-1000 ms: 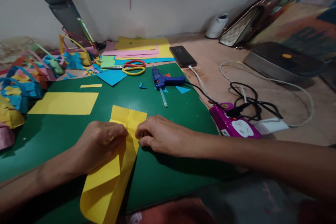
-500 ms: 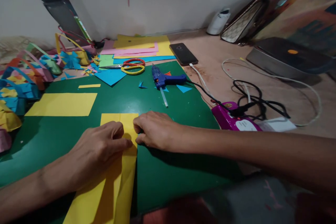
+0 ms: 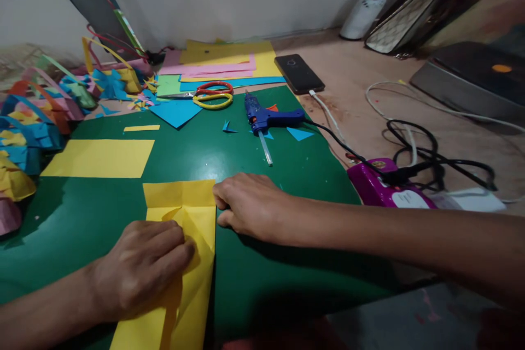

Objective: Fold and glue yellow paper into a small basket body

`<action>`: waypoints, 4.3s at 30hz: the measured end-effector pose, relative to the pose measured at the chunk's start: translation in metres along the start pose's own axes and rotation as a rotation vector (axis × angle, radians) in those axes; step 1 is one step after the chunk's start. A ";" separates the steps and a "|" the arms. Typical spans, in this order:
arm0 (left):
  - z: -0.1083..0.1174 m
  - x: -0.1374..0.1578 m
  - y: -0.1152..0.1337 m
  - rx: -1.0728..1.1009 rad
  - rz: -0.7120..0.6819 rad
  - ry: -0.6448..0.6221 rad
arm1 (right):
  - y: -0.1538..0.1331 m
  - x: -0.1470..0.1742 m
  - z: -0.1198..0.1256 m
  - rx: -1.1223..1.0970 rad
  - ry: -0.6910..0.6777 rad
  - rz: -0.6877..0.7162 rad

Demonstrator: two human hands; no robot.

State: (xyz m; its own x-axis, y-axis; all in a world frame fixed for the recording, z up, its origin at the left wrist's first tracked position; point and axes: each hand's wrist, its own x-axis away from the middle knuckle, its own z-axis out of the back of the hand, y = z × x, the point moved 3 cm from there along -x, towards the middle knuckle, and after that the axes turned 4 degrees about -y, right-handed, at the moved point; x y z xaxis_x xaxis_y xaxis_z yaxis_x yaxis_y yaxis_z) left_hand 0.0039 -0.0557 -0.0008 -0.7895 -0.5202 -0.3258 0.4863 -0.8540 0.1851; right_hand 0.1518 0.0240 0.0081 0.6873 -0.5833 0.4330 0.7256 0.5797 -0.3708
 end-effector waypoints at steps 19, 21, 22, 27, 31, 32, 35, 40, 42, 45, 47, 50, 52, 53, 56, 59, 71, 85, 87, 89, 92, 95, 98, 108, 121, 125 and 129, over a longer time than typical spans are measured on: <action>-0.007 -0.005 0.004 -0.048 0.047 -0.026 | -0.007 -0.009 -0.002 -0.131 -0.064 0.073; -0.007 -0.008 0.006 -0.098 0.041 -0.018 | -0.007 -0.009 -0.001 -0.121 -0.074 0.057; -0.007 -0.010 0.006 -0.123 0.033 -0.012 | -0.007 -0.009 0.000 -0.120 -0.078 0.048; -0.006 -0.017 0.007 -0.179 -0.034 0.025 | -0.006 -0.011 0.000 -0.126 -0.092 0.017; -0.006 -0.018 0.007 -0.183 -0.078 0.025 | -0.006 -0.012 -0.001 -0.124 -0.101 0.017; -0.006 -0.017 0.007 -0.185 -0.079 0.022 | -0.007 -0.012 0.000 -0.124 -0.101 0.018; -0.007 -0.016 0.007 -0.193 -0.082 0.013 | -0.007 -0.013 0.000 -0.121 -0.103 0.019; -0.009 -0.014 0.006 -0.208 -0.088 0.025 | -0.006 -0.014 0.001 -0.101 -0.112 0.024; -0.009 -0.013 0.007 -0.214 -0.094 0.023 | -0.006 -0.014 0.001 -0.095 -0.118 0.036; -0.010 -0.012 0.007 -0.216 -0.082 0.014 | -0.007 -0.015 0.001 -0.083 -0.116 0.046; -0.011 -0.012 0.008 -0.217 -0.090 0.014 | -0.007 -0.015 0.002 -0.077 -0.105 0.046; -0.012 -0.011 0.008 -0.222 -0.123 0.023 | -0.007 -0.014 0.002 -0.075 -0.103 0.043; -0.012 -0.010 0.009 -0.232 -0.134 0.033 | -0.007 -0.014 0.001 -0.072 -0.109 0.032; -0.012 -0.010 0.009 -0.238 -0.131 0.038 | -0.007 -0.014 0.001 -0.071 -0.111 0.030; -0.013 -0.009 0.009 -0.240 -0.110 0.044 | -0.007 -0.015 0.001 -0.063 -0.090 0.037; -0.014 -0.008 0.009 -0.228 -0.101 0.024 | -0.007 -0.017 -0.001 -0.046 -0.066 0.042; -0.008 -0.011 0.002 -0.170 0.018 0.012 | -0.004 -0.019 -0.003 -0.040 -0.035 0.066; -0.013 -0.019 -0.006 -0.014 0.079 -0.060 | 0.000 -0.019 -0.003 -0.121 -0.064 0.113; -0.014 -0.018 -0.006 0.003 0.095 -0.076 | 0.000 -0.019 -0.002 -0.134 -0.078 0.108; -0.014 -0.018 -0.007 0.014 0.108 -0.097 | 0.000 -0.018 -0.002 -0.123 -0.086 0.093; -0.015 -0.018 -0.006 0.018 0.116 -0.107 | -0.001 -0.013 0.000 -0.093 -0.096 0.046; -0.017 -0.017 -0.006 0.021 0.126 -0.103 | -0.002 -0.009 0.002 -0.088 -0.131 0.007; -0.017 -0.018 -0.005 0.029 0.128 -0.086 | -0.002 -0.007 0.003 -0.092 -0.141 -0.007; -0.017 -0.019 -0.005 0.067 0.228 -0.068 | 0.001 -0.010 0.000 -0.086 -0.145 0.029; -0.018 -0.036 -0.022 0.101 0.411 -0.246 | 0.001 -0.013 -0.002 -0.187 -0.235 -0.035; -0.018 -0.044 -0.036 0.123 0.426 -0.353 | 0.001 -0.015 -0.003 -0.224 -0.255 -0.037; -0.022 -0.046 -0.046 0.213 0.413 -0.430 | 0.002 -0.016 -0.004 -0.272 -0.253 -0.059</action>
State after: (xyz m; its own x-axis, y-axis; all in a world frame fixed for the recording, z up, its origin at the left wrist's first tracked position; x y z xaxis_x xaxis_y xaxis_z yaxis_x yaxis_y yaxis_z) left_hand 0.0262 0.0084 -0.0147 -0.6539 -0.7281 0.2056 0.7329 -0.5423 0.4107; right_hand 0.1421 0.0321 -0.0030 0.6386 -0.4325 0.6366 0.7696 0.3570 -0.5294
